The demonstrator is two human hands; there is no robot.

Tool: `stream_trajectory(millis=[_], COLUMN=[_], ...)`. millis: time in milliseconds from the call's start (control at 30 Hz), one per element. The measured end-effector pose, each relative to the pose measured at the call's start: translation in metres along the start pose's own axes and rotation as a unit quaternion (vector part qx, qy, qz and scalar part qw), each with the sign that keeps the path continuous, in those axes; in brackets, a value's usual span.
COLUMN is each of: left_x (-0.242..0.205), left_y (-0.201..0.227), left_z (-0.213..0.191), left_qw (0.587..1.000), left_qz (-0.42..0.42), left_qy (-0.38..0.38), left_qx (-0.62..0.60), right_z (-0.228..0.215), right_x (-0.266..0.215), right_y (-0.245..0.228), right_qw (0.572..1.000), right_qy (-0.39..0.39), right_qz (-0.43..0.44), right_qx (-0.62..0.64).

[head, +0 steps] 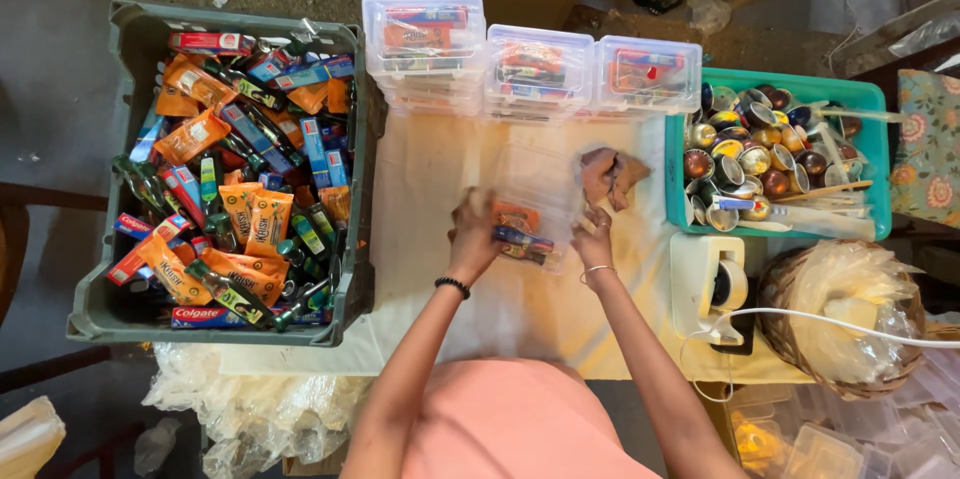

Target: The person sorts small packaged items from a large green bin and places them into clear plastic bags. They then place the filled bags into small clear plastic containers and stack them on the table.

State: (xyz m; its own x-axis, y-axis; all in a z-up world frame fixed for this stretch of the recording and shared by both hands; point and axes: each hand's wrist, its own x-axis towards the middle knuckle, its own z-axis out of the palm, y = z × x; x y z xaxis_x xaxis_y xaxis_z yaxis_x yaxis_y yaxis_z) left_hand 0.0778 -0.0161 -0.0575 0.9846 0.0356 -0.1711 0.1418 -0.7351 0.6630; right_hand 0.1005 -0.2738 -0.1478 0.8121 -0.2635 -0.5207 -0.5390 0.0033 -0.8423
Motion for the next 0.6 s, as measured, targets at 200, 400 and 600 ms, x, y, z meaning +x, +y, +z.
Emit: stream_trajectory(millis=[200, 400, 600], left_x=[-0.027, -0.045, -0.086], left_y=[-0.088, -0.104, -0.022], left_z=[0.057, 0.037, -0.055], left_qw=[0.991, 0.974, 0.971], left_qz=[-0.023, -0.094, 0.108], left_qy=[0.079, -0.083, -0.136], left_qx=[-0.105, -0.186, 0.167], right_z=[-0.004, -0.009, -0.012], right_x=[-0.016, -0.012, -0.075], right_y=[-0.009, 0.026, -0.017], right_qw=[0.981, 0.957, 0.788], right_qy=[-0.173, -0.193, -0.185], right_qz=[0.043, -0.207, -0.385], right_qx=[0.070, -0.060, -0.444])
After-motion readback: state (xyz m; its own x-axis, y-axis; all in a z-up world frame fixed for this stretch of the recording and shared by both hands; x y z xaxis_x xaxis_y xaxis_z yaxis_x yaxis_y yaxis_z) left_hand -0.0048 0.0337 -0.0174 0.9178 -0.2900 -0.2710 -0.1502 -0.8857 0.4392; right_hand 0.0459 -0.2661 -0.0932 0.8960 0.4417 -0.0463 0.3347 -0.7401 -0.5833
